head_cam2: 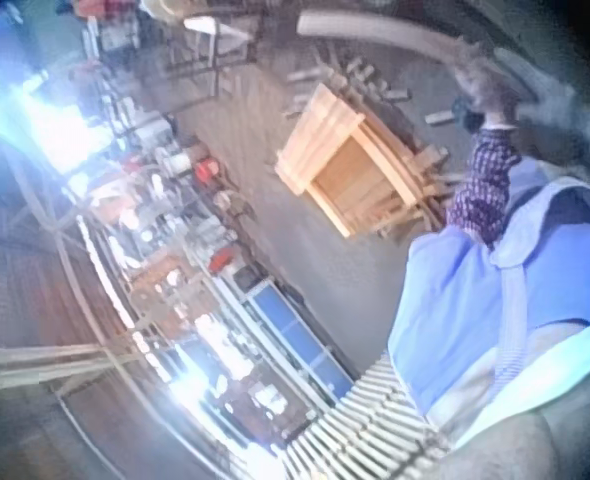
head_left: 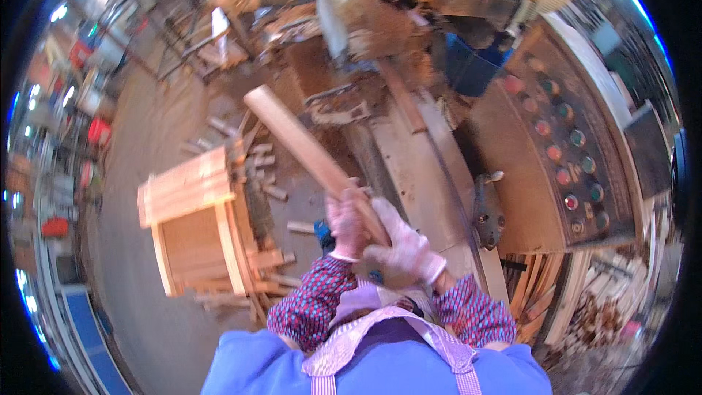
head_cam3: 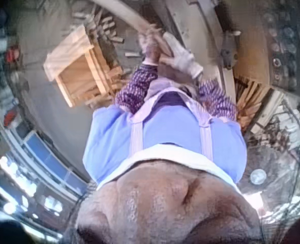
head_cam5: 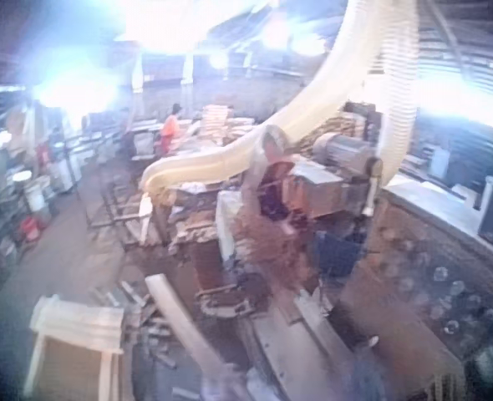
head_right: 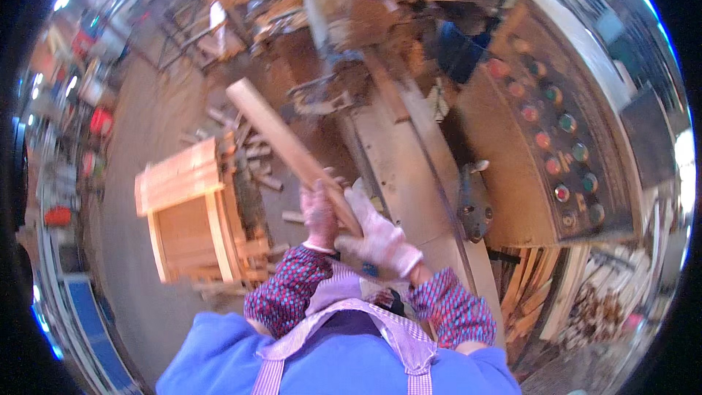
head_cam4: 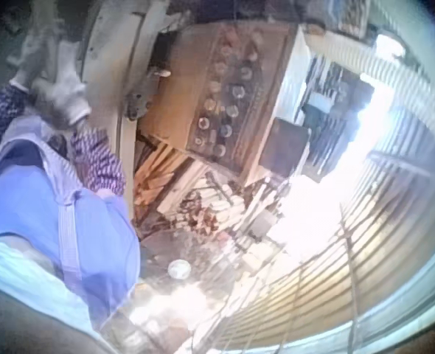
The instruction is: The person picks up wood boards one at a time and feeds them into a woodworking machine, then collects and stacks the processed boards on the floor and later picks up the entire stack.
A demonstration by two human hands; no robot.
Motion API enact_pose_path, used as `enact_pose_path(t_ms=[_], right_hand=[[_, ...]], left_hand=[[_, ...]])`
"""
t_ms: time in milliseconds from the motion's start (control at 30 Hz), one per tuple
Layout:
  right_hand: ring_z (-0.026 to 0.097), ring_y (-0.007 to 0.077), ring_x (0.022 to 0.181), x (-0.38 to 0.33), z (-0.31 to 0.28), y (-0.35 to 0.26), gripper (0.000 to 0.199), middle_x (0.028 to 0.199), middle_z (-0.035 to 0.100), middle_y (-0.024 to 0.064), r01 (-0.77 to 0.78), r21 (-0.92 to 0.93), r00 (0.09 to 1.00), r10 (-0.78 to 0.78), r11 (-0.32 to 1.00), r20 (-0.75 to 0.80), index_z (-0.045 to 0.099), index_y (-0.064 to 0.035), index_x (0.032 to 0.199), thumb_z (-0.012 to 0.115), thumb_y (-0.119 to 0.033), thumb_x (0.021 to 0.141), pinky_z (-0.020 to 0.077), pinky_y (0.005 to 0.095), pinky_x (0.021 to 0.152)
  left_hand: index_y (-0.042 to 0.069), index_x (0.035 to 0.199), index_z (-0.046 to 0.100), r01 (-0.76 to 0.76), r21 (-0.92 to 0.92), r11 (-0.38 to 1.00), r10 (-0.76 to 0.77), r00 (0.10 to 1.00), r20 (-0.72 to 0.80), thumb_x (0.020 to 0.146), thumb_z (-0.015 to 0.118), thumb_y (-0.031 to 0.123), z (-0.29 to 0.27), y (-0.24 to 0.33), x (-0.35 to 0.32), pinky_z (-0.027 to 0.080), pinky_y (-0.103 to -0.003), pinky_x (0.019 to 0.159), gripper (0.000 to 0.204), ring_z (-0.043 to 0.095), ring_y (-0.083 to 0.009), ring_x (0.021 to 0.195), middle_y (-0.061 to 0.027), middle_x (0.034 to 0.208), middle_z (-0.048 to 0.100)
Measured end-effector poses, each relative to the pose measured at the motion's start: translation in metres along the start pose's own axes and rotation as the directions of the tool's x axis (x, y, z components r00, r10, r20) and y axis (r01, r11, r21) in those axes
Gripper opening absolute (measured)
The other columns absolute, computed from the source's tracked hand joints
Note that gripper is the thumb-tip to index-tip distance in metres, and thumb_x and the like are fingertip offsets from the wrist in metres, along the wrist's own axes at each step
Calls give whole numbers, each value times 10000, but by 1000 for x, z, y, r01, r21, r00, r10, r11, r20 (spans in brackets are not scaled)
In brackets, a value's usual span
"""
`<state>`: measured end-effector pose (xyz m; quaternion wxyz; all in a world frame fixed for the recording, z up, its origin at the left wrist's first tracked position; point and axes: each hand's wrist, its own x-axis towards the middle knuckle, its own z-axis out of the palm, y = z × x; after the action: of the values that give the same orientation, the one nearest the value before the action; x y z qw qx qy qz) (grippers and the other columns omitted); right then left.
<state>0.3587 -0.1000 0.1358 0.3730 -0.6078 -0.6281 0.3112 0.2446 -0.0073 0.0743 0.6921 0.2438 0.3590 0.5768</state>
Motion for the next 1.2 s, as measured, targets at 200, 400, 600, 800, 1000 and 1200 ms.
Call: enact_pose_path(t_ms=[200,400,600,800,1000,1200], right_hand=[[474,417,1316,-137,11,9,678,1470,422,285,-398,-344,906,304,851,-296,402,-36,1478,649,-130,854,412,444,1082],[435,441,1334,-149,1,85,565,1492,374,302,-283,-776,957,108,564,-270,433,-32,1449,555,-202,924,354,540,1110],[391,394,1376,51,-48,133,495,1485,450,174,-291,-853,956,112,434,-270,452,-94,1457,483,-263,993,256,478,1182],[431,340,1362,137,-68,171,502,1497,449,136,-234,-915,972,63,328,-226,457,-100,1456,461,-330,1011,269,471,1171],[520,317,1301,138,18,39,508,1401,542,196,-163,29,986,164,986,-39,551,-16,1360,683,-196,904,384,376,1118],[532,433,1247,-7,60,-40,732,1452,424,297,130,-208,963,-73,969,261,384,-44,1472,726,-192,843,504,418,979]], left_hand=[[8,1300,466,-101,360,927,71,993,96,994,552,262,-101,-9,24,445,-382,1009,407,523,-209,1196,-140,1375,514],[-113,1281,433,45,578,815,458,561,-690,866,700,327,-327,138,191,445,-386,979,661,509,-265,1146,-266,1337,486],[-57,1221,617,59,255,965,170,599,-782,815,765,374,-442,191,263,519,-369,843,611,620,-216,929,-118,1091,681],[101,1043,651,-123,24,992,113,799,-590,846,716,326,-376,203,195,541,-342,734,306,651,-200,822,-43,910,668],[52,1150,577,-124,21,992,122,920,-371,874,683,315,-192,150,47,544,-375,823,396,649,-238,880,-81,1003,644],[86,1220,509,-7,-76,997,-13,968,-250,923,707,244,-77,33,-34,553,-306,762,390,627,-163,880,-44,1010,627]])
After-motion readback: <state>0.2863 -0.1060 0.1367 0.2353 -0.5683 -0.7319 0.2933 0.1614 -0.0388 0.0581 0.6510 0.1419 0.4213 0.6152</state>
